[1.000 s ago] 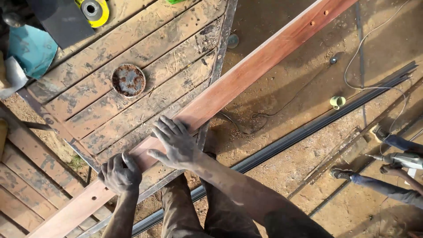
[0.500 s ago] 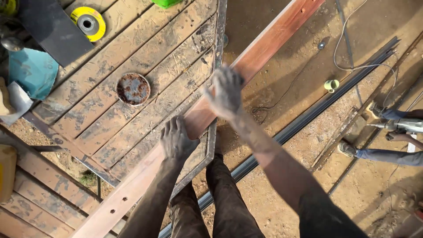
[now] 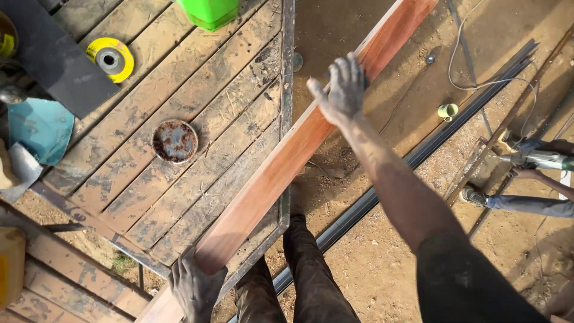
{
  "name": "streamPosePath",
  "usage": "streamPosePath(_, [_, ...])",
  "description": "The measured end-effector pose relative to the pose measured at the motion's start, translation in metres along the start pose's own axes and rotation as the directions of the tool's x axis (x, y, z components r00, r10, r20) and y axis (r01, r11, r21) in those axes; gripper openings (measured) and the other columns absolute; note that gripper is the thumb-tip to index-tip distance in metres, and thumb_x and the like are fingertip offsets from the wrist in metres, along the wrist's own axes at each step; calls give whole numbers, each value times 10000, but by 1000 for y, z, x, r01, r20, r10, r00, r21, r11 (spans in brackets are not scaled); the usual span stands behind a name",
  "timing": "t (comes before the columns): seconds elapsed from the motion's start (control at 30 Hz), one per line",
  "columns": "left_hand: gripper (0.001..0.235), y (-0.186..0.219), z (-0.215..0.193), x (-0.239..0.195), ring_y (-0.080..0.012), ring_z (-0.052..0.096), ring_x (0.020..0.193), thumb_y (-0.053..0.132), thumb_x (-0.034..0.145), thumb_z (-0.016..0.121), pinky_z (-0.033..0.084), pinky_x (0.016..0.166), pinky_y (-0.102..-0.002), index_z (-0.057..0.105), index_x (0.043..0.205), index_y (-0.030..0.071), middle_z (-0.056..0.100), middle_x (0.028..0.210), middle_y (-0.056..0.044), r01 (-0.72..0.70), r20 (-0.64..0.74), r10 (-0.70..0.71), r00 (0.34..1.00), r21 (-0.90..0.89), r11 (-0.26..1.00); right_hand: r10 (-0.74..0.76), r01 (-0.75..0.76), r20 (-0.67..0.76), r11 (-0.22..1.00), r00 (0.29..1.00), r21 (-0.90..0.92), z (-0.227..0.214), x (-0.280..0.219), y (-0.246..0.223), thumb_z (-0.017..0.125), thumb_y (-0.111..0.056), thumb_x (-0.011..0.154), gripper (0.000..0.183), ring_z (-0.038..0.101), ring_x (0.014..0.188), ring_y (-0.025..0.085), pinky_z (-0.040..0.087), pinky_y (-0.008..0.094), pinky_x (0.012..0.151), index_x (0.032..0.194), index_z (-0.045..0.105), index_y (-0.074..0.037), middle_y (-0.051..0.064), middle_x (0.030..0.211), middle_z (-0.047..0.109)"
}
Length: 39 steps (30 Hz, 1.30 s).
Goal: Sanding a long wooden plank by hand on a makeshift workbench in an outdoor area.
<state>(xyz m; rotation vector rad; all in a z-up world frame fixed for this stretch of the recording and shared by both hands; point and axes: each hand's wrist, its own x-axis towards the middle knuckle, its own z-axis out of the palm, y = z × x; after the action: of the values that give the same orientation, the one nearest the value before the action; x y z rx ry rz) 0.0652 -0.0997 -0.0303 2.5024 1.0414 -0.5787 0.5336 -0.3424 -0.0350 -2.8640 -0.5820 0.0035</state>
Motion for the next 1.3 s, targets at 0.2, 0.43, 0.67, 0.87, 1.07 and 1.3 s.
streamPosePath(0.2, [973, 143, 35, 71, -292, 512, 1339, 711, 591, 785, 287, 1203, -514, 544, 1385, 202, 575, 1417, -66, -163, -11, 163, 987, -45, 986, -330, 324, -28, 903, 944, 283, -12, -143, -134, 547, -526, 976, 587, 417, 1436, 416, 238, 574, 1183, 1324, 577, -55, 189, 1470, 531])
streamPosePath(0.43, [1047, 235, -37, 85, -285, 499, 1258, 900, 572, 665, 382, 1059, -473, 541, 1379, 243, 553, 1364, -39, -175, 204, 162, 965, 44, 984, -74, 74, -20, 997, 997, -5, -30, 58, 116, 374, -524, 1075, 689, 286, 1481, 431, 183, 553, 1229, 1424, 555, 42, 253, 1546, 453])
streamPosePath(0.67, [1222, 230, -23, 99, -282, 443, 1349, 952, 557, 677, 434, 1103, -496, 316, 1556, 347, 409, 1509, -27, -114, 358, 44, 933, 178, 977, -283, 373, -330, 893, 901, 252, -33, -45, -30, 540, -449, 1083, 792, -56, 1641, 213, -80, 411, 1365, 1628, 146, -32, 77, 1748, -11])
streamPosePath(0.87, [1067, 220, -1, 94, -256, 622, 1126, 815, 412, 782, 575, 936, -486, 573, 1311, 280, 580, 1267, 10, -184, 39, 182, 983, 80, 980, -243, 268, -123, 927, 962, 261, -37, 68, 112, 691, -432, 943, 621, 280, 1504, 422, 171, 537, 1257, 1333, 577, 39, 225, 1499, 500])
streamPosePath(1.07, [1199, 218, -2, 87, -254, 576, 1226, 886, 419, 770, 536, 1015, -481, 493, 1417, 284, 529, 1382, -3, -185, 125, 170, 977, 119, 975, 315, -312, 112, 949, 943, -41, -53, 139, 167, 244, -846, 904, 1013, 125, 1523, 375, 83, 603, 1212, 1434, 481, -15, 203, 1624, 294])
streamPosePath(1.3, [1006, 230, -11, 85, -257, 655, 920, 828, 372, 738, 522, 754, -419, 638, 1230, 313, 621, 1156, 13, -189, -234, 203, 951, 83, 979, -217, 212, -4, 948, 976, 240, -59, 39, 77, 530, -654, 931, 799, 363, 1460, 426, 206, 574, 1242, 1292, 567, 58, 269, 1464, 512])
